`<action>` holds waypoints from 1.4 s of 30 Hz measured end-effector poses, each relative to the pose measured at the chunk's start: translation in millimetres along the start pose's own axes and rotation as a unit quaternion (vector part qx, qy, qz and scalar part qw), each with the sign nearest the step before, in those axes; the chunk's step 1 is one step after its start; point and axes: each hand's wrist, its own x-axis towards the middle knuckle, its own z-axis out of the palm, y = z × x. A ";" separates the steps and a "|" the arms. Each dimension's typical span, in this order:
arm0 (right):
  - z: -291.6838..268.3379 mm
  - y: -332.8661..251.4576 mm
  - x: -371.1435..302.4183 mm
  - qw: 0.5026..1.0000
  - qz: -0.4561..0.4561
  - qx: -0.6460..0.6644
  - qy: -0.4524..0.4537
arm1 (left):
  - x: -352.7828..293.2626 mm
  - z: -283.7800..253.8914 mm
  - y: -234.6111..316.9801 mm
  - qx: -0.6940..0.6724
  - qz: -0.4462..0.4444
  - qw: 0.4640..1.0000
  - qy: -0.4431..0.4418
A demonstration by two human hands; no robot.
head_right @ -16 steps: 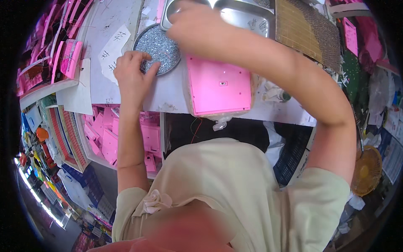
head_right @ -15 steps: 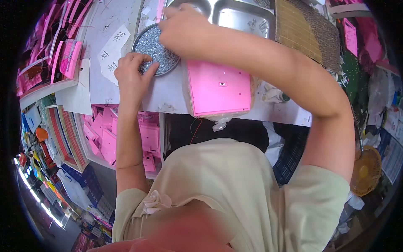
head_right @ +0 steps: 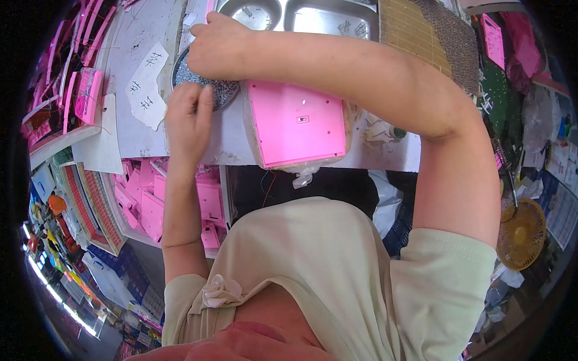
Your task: The recorder is assembling a pink electronic toy by soldering internal wires, fitting components into the plastic casing, and securing it with an electric screwdriver.
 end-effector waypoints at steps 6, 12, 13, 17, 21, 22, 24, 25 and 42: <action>-3.6 21.4 -34.9 0.980 0.083 0.109 0.144 | 6.1 23.1 25.6 -0.100 -0.017 0.992 -0.068; -13.9 52.6 -158.4 0.834 0.265 0.439 0.205 | 18.0 27.8 42.9 0.131 0.077 0.985 -0.088; -8.6 49.6 -170.3 0.815 0.290 0.460 0.201 | 19.4 26.9 48.3 0.169 0.092 0.977 -0.090; 11.6 31.3 -183.3 0.787 0.322 0.478 0.219 | 25.9 17.8 56.1 0.219 0.103 0.960 -0.138; 21.3 21.8 -178.9 0.787 0.344 0.457 0.230 | 27.8 5.9 49.8 0.147 0.053 0.976 -0.149; 29.0 21.7 -178.8 0.791 0.337 0.447 0.247 | 28.3 2.0 43.3 0.108 0.030 0.983 -0.142; 32.2 21.1 -179.0 0.811 0.327 0.414 0.252 | 28.0 -3.4 25.3 0.096 -0.005 0.991 -0.090; 33.4 20.7 -179.4 0.821 0.323 0.398 0.254 | 27.4 -5.4 16.3 0.090 -0.023 0.994 -0.064; -3.3 13.6 -39.4 0.994 -0.044 0.026 0.099 | 14.8 -6.6 -32.8 0.195 -0.006 0.979 -0.054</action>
